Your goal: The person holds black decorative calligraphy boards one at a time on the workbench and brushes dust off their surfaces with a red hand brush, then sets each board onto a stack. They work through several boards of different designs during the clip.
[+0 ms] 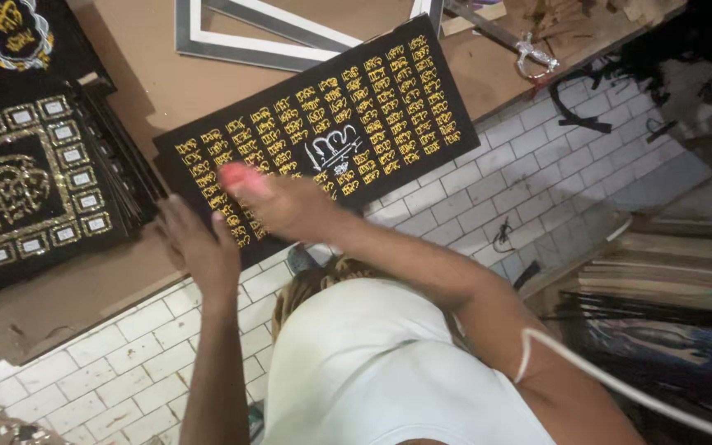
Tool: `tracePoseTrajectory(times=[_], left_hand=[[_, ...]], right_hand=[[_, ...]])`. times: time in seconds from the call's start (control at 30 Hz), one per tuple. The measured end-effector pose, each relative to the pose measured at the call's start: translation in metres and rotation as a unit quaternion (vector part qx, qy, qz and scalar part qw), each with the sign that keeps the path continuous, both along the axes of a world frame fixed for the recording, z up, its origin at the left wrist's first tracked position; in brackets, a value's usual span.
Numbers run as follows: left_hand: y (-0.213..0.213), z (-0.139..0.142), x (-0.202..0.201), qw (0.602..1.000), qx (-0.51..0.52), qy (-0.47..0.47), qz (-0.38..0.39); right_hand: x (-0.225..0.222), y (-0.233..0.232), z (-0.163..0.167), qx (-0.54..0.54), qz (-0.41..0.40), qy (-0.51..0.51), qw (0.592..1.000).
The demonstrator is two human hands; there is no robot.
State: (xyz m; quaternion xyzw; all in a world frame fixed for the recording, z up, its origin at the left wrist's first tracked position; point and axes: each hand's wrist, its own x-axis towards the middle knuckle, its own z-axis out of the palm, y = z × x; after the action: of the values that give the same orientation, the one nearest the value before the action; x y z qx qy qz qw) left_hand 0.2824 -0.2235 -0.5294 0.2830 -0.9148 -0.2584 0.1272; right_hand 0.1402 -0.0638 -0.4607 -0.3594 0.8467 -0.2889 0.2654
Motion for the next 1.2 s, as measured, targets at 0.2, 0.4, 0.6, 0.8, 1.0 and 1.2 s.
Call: tracePoseTrajectory(times=[0.2,0.4,0.6,0.8,1.0,1.2], left_hand=[[0.014,0.010,-0.024,0.995,-0.079,-0.065,-0.019],[0.015,0.009,-0.038,0.995,-0.067,-0.077,-0.004],[0.016,0.008,-0.048,0.998,-0.005,-0.058,-0.019],[0.015,-0.002,-0.045,1.000,-0.003,-0.026,-0.017],[0.006,-0.009,-0.038,0.999,0.006,-0.040,-0.011],[-0.005,0.018,-0.041,0.997,-0.075,-0.029,-0.017]], right_hand=[[-0.033,-0.011,-0.032,-0.105,0.025,0.224,0.969],[-0.246,0.150,-0.021,-0.050,-0.375,0.064,0.923],[-0.313,0.212,0.010,0.010,-0.238,0.463,0.854],[-0.183,0.121,-0.018,-0.008,-0.009,0.164,0.986],[-0.269,0.203,-0.050,0.011,-0.218,0.225,0.950],[-0.325,0.323,-0.026,0.075,-0.248,0.410,0.875]])
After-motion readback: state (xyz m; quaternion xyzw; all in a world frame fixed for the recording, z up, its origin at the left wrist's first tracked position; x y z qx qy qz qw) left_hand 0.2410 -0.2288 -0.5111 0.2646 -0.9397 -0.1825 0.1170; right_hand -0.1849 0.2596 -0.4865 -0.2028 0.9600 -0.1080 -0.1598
